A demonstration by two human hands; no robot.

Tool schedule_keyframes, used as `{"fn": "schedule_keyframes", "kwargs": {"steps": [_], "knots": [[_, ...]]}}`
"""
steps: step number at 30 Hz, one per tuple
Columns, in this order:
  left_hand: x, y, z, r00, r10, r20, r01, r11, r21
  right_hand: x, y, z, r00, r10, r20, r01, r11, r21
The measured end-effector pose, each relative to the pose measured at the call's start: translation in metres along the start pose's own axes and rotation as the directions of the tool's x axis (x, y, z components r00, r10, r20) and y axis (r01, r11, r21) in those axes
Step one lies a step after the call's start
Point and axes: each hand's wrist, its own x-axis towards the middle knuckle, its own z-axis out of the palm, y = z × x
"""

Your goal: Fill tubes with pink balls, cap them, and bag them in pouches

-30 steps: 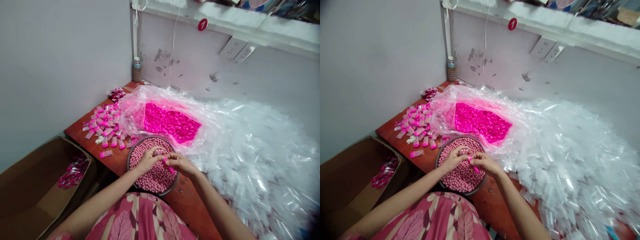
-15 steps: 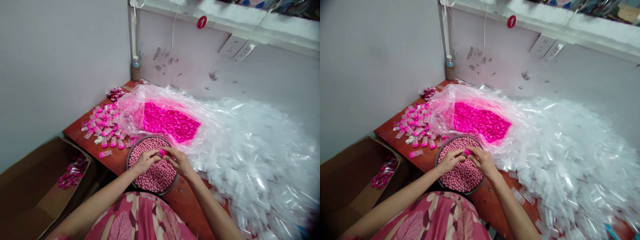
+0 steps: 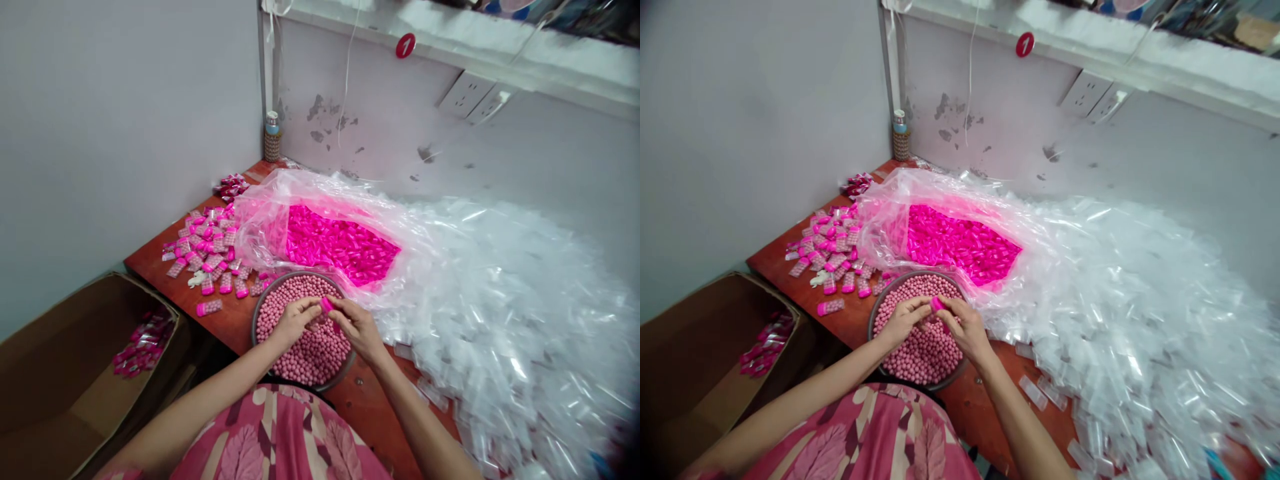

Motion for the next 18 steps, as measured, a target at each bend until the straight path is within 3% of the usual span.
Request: {"fn": "schedule_keyframes", "kwargs": {"steps": [2, 5, 11, 16, 18], "knots": [[0.003, 0.002, 0.001, 0.999, -0.024, -0.044, 0.016, 0.986, -0.163, 0.000, 0.000, 0.000, 0.992, 0.128, -0.018, -0.118, 0.952, 0.282], [0.005, 0.004, -0.002, 0.993, -0.015, -0.120, -0.015, 0.969, -0.246, -0.006, 0.007, 0.004, 0.971, 0.237, 0.036, -0.214, 0.785, 0.582], [0.008, 0.005, -0.011, 0.987, 0.141, -0.072, -0.144, 0.989, -0.038, -0.011, 0.019, 0.015, 0.940, 0.341, -0.017, -0.233, 0.675, 0.700], [0.009, 0.008, -0.015, 0.983, 0.184, 0.021, -0.185, 0.973, 0.139, 0.002, 0.004, 0.013, 0.933, 0.359, 0.019, -0.256, 0.627, 0.735], [0.007, 0.009, -0.014, 0.977, 0.207, 0.048, -0.212, 0.956, 0.201, 0.006, -0.001, 0.013, 0.924, 0.372, 0.085, -0.315, 0.616, 0.723]]}}
